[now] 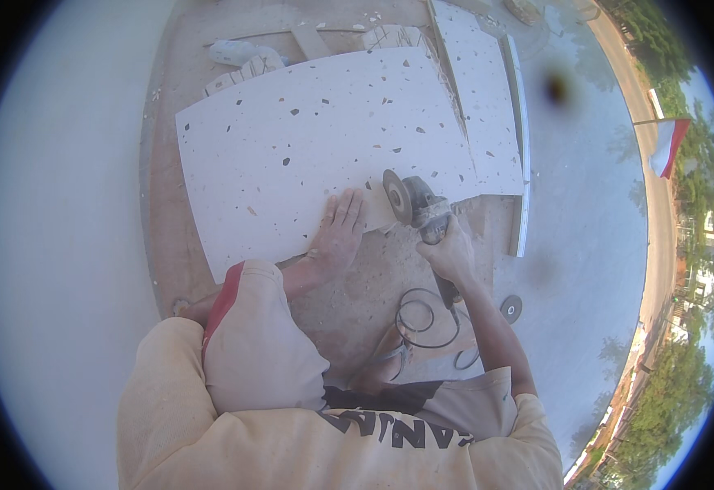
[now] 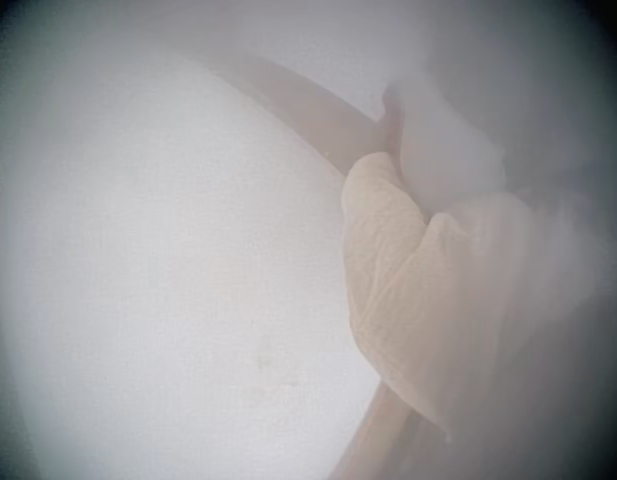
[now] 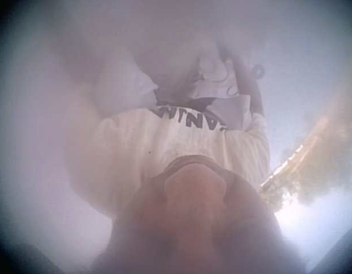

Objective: The person uses an angle grinder to cut a large white tile placed on the ground. They hold the tile steady with one hand while guiding the grinder along a marked line with the other. After completing the cut, they lift the separated piece to inspect the edge.

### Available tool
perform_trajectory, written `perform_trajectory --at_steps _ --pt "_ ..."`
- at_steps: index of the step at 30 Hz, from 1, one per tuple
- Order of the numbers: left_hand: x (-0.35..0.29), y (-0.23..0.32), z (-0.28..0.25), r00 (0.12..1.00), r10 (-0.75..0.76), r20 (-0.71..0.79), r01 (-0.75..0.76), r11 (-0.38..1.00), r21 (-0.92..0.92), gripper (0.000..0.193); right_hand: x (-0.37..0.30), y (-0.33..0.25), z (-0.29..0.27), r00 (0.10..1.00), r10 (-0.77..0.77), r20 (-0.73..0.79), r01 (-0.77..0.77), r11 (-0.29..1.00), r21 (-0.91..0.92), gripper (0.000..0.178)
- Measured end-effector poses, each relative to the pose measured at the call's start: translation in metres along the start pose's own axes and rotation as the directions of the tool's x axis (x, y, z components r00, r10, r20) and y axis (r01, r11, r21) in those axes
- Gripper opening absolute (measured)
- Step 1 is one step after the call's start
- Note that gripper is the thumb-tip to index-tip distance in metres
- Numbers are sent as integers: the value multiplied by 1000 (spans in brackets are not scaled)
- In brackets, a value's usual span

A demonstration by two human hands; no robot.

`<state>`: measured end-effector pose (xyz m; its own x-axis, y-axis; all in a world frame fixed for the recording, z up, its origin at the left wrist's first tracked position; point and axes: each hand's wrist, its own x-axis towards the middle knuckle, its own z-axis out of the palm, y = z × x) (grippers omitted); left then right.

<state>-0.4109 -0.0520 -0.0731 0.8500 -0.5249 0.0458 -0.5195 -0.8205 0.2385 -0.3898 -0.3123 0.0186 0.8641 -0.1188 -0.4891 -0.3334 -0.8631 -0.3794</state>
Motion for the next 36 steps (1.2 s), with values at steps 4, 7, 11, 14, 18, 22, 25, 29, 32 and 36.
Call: perform_trajectory --at_steps 4,7,11,14,18,22,25,29,32,36 --pt "1 1 0 1000 -4 4 4 1000 -18 68 -2 -4 -2 1000 6 -7 -6 1000 -12 72" --pt "1 1 -1 1000 -4 14 4 1000 -14 70 -2 -4 -2 1000 7 -12 -7 1000 -17 72" --pt "1 0 -1 1000 -7 28 7 1000 3 70 -2 -3 -3 1000 -5 -8 5 1000 -15 77" --pt "1 0 -3 998 8 62 -13 997 80 70 -2 8 -1 1000 -15 -10 16 998 54 84" --pt "0 -1 -4 996 24 85 -36 989 145 71 -19 5 -16 1000 0 3 0 977 213 87" --pt "0 -1 -3 996 18 83 -30 989 143 72 -33 8 -23 996 -40 -75 50 987 150 81" --pt "1 1 -3 996 15 84 -26 991 129 71 -40 15 -24 995 -48 -89 61 987 148 79" --pt "1 -1 3 999 18 42 -23 992 125 69 -41 31 -15 995 -38 -88 50 989 141 78" --pt "0 -1 -3 998 6 62 -14 990 140 67 -42 32 -14 999 5 -50 2 992 126 76" --pt "2 1 -2 998 10 66 -21 987 159 66 -46 38 -12 998 13 -56 -5 991 135 72"
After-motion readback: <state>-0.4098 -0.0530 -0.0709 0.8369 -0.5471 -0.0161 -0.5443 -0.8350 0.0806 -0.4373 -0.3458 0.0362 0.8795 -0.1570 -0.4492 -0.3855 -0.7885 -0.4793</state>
